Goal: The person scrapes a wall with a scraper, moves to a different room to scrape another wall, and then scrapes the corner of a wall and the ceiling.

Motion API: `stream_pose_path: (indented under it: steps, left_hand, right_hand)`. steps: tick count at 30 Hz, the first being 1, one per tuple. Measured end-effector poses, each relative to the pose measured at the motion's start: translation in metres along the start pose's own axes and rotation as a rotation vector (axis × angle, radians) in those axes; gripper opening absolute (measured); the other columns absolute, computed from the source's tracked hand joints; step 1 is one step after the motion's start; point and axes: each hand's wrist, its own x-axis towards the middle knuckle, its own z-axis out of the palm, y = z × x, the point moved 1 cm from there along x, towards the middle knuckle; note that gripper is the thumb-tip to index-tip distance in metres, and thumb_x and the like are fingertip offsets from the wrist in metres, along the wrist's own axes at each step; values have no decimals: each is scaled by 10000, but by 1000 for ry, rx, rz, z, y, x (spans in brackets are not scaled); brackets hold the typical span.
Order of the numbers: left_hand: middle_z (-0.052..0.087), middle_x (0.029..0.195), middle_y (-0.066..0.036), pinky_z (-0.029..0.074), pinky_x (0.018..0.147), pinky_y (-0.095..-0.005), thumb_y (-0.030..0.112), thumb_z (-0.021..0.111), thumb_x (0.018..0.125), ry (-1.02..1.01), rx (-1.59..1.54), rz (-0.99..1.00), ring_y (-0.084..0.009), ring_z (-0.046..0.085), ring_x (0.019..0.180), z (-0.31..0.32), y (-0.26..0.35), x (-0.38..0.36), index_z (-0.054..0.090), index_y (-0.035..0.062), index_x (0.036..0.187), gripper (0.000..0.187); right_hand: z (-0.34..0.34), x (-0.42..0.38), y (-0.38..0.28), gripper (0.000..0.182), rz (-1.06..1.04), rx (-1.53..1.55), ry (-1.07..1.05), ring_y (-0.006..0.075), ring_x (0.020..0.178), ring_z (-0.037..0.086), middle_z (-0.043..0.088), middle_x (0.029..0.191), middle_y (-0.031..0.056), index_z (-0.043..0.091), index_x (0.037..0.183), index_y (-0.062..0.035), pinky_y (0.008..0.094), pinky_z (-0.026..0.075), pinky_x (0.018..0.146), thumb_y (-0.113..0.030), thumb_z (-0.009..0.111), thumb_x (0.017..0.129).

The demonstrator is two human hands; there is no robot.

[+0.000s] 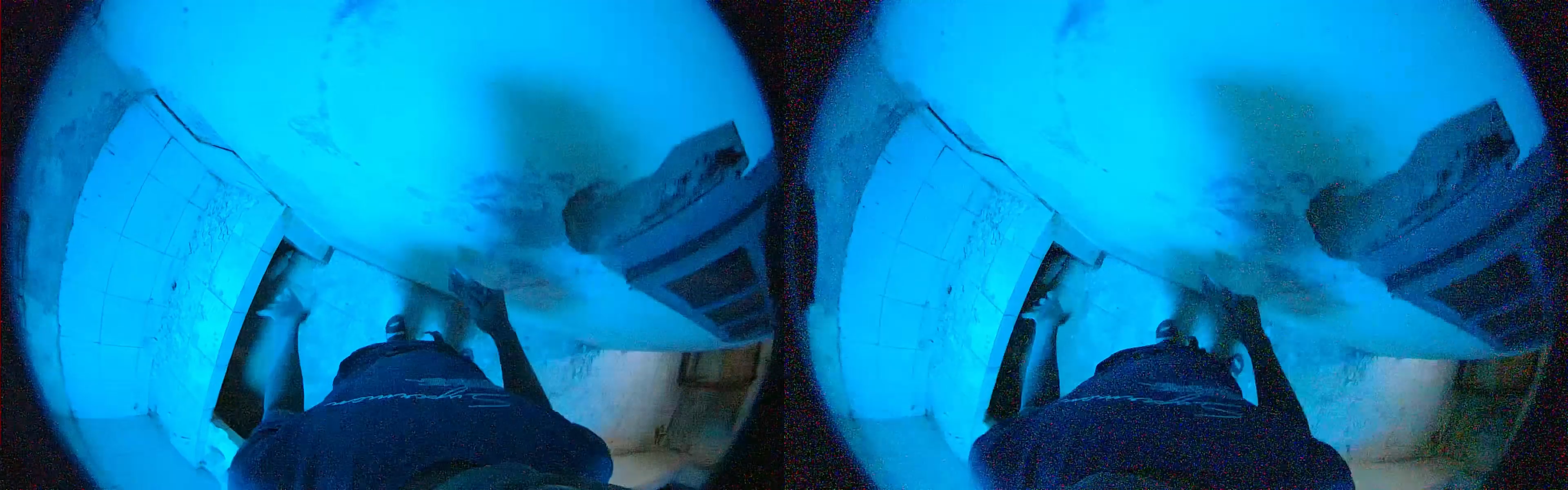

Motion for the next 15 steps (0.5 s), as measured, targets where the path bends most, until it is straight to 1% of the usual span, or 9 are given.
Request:
stream_pose_path:
  steps: [2,4,6,8,10,12,13,14,15]
  left_hand:
    - [453,1399,-166,380,1023,-497,566,593,836,-4,582,-284,-346,476,1245,-53,52,-36,330,124,1446,798]
    - [504,1353,-160,411,997,-456,550,617,820,-266,-405,290,-348,499,1216,-7,21,42,388,128,1413,763]
    - [525,1329,-163,413,997,-443,547,626,811,-228,-337,414,-350,504,1209,-27,58,34,406,128,1399,755]
    - [545,1305,-167,415,996,-430,543,635,802,-195,-263,536,-352,509,1203,-35,92,33,423,127,1385,747]
    - [546,1299,-178,426,983,-442,527,654,788,154,-79,761,-348,521,1191,-28,112,39,433,112,1370,748]
    - [534,1310,-183,415,995,-443,505,660,795,3,-96,886,-356,507,1203,-16,130,54,461,107,1353,714]
    - [528,1317,-179,403,1008,-444,458,659,817,-105,-284,1128,-354,509,1196,-8,141,64,492,104,1334,649]
    - [536,1323,-128,390,1032,-405,325,688,841,-326,-466,1141,-253,493,1216,17,135,104,500,84,1327,574]
    - [550,1300,-152,412,1003,-426,359,654,868,-347,-314,1210,-276,531,1175,-40,165,43,500,91,1332,558]
  right_hand:
    - [0,-3,-12,441,14,94,65,222,1135,594,555,1325,102,520,1306,-9,359,522,828,24,520,866]
    - [-22,12,-51,443,19,94,121,217,1153,583,558,1322,100,512,1317,-16,350,533,796,34,508,876]
    - [-33,25,-83,459,78,283,141,221,1159,579,550,1330,100,496,1332,-17,326,543,725,20,522,875]
    - [-30,35,-87,449,44,210,191,214,1104,607,549,1332,101,497,1333,-20,317,542,691,3,518,885]
    - [-27,43,-96,439,21,138,240,208,1048,635,547,1334,103,497,1334,-24,308,541,657,-13,513,895]
    - [-21,52,-111,361,-13,-13,230,211,872,664,618,1235,99,547,1276,-15,318,536,637,-66,507,921]
    - [14,44,-52,317,67,441,306,206,823,655,646,1149,106,577,1235,-26,319,532,626,-88,494,935]
    - [44,42,9,285,102,888,387,201,774,645,673,1063,112,607,1193,-36,320,527,616,-110,481,949]
    - [41,48,-2,268,166,582,324,212,787,643,669,1013,125,622,1167,-55,347,525,638,-125,484,949]
